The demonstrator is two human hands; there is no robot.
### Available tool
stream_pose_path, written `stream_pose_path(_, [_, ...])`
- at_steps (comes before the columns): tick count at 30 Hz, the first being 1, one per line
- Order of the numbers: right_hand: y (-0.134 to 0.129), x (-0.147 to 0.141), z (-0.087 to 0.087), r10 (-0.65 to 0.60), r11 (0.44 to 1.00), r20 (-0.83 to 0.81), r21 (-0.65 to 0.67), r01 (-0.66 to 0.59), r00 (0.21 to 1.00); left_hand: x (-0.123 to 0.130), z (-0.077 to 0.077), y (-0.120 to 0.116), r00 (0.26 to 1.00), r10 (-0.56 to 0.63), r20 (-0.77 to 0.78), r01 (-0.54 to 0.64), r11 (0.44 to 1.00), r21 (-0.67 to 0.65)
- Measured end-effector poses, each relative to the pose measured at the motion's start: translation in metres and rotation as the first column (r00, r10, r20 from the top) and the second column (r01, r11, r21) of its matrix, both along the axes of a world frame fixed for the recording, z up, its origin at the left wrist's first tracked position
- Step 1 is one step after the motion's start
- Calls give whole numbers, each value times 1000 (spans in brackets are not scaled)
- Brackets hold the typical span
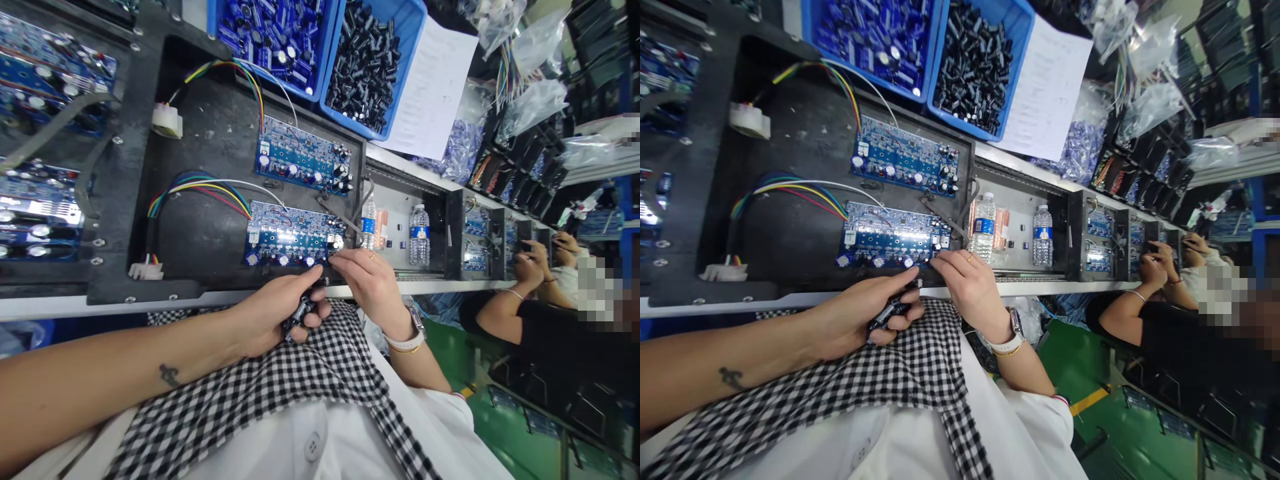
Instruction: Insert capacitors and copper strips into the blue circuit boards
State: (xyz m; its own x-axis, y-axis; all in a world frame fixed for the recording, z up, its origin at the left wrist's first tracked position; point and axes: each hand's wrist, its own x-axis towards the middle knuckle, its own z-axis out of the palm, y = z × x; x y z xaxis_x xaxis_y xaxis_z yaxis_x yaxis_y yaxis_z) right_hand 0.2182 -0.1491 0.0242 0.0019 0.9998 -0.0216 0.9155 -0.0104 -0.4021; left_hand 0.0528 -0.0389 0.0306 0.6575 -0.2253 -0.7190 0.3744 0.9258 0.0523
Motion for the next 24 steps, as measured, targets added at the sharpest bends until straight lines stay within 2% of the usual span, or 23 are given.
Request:
stream_pose_path(3, [-1,-4,3,-65,997,-34,32,66,997,3,-3,-2,1000,-21,-15,20,999,-33])
stream_pose_path(6, [-4,-15,18,-189,975,-126,92,201,974,7,-4,-4,998,-67,-17,66,996,-55])
stream_pose_path(8, [-7,-21,28,-184,978,-202,61,200,962,9,-4,-5,996,-89,-19,88,995,-55])
stream_pose_path(10, [-8,-23,31,-174,983,-224,23,184,959,12,-2,-6,999,-47,-27,46,998,-42])
stream_pose_path(13, [-5,-14,20,-295,952,-121,48,302,948,13,3,-7,999,44,-22,-44,999,20])
stream_pose_path(15, [-1,-6,9,-339,938,-50,53,341,939,12,5,-6,999,32,2,-32,997,63])
stream_pose_path(18, [4,1,-2,-312,950,22,25,311,950,9,5,-4,999,-3,41,-1,995,102])
stream_pose_path(24, [5,0,-4,-240,970,167,16,241,956,0,3,-3,995,27,99,-34,997,75])
